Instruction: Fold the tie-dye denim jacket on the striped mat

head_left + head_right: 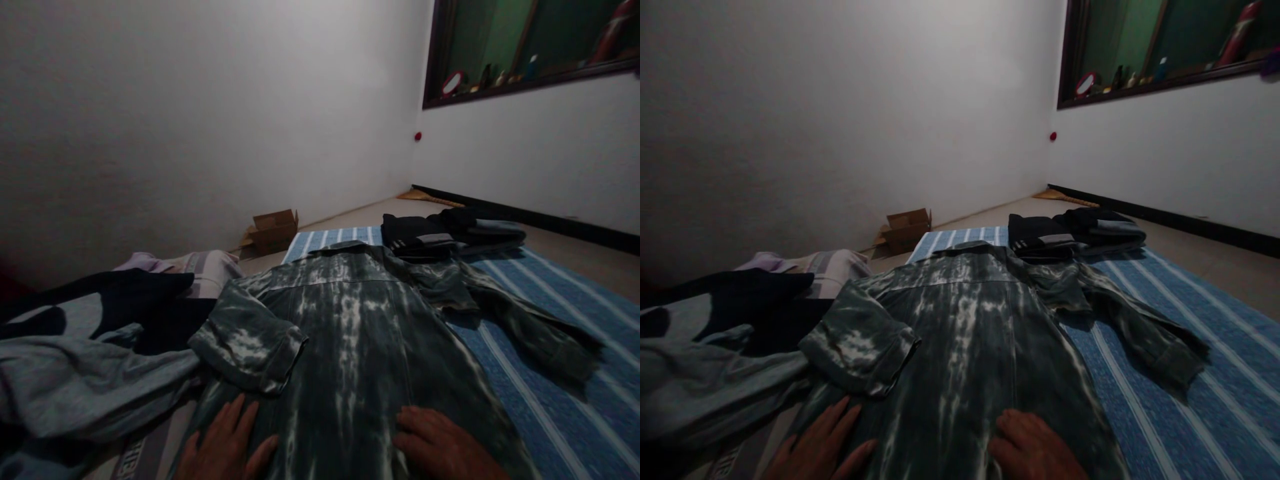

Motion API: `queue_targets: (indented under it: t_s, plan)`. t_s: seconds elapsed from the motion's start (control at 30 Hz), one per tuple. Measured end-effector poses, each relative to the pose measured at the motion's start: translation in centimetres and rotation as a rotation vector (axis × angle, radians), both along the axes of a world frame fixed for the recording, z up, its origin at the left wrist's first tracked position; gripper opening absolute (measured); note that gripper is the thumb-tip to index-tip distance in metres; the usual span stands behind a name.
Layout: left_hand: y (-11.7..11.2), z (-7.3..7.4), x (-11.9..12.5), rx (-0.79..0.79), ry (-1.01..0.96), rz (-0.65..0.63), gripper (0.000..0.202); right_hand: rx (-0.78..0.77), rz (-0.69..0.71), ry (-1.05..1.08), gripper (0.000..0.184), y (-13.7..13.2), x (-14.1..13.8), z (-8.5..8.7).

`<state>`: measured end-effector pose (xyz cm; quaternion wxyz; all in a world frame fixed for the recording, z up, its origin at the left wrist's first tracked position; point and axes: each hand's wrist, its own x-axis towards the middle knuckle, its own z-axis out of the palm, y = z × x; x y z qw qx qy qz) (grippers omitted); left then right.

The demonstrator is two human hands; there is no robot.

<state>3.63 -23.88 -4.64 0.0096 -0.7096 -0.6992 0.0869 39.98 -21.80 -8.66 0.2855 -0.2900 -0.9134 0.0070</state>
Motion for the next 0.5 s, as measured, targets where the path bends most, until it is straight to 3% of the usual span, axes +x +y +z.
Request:
queue_targets:
  t_s: [0.1, 0.2, 0.33, 0.5]
  plan:
    - [1.7, 0.8, 1.5, 0.040, -0.013, -0.100, 0.045, -0.150, -0.089, 0.013, 0.020, 2.6, 1.4, 2.8]
    - [4.3, 1.8, 4.6, 0.044, -0.080, -0.291, 0.044, -0.191, -0.182, 0.008, 0.017, 7.2, 2.8, 4.5]
    - [9.0, 3.1, 10.1, -0.002, -0.184, -0.517, 0.048, -0.185, -0.360, 0.054, 0.020, 14.7, 4.1, 4.9]
    - [16.5, 2.7, 16.4, -0.093, -0.241, -0.591, 0.048, -0.281, -0.588, 0.071, 0.024, 21.7, 4.6, 5.1]
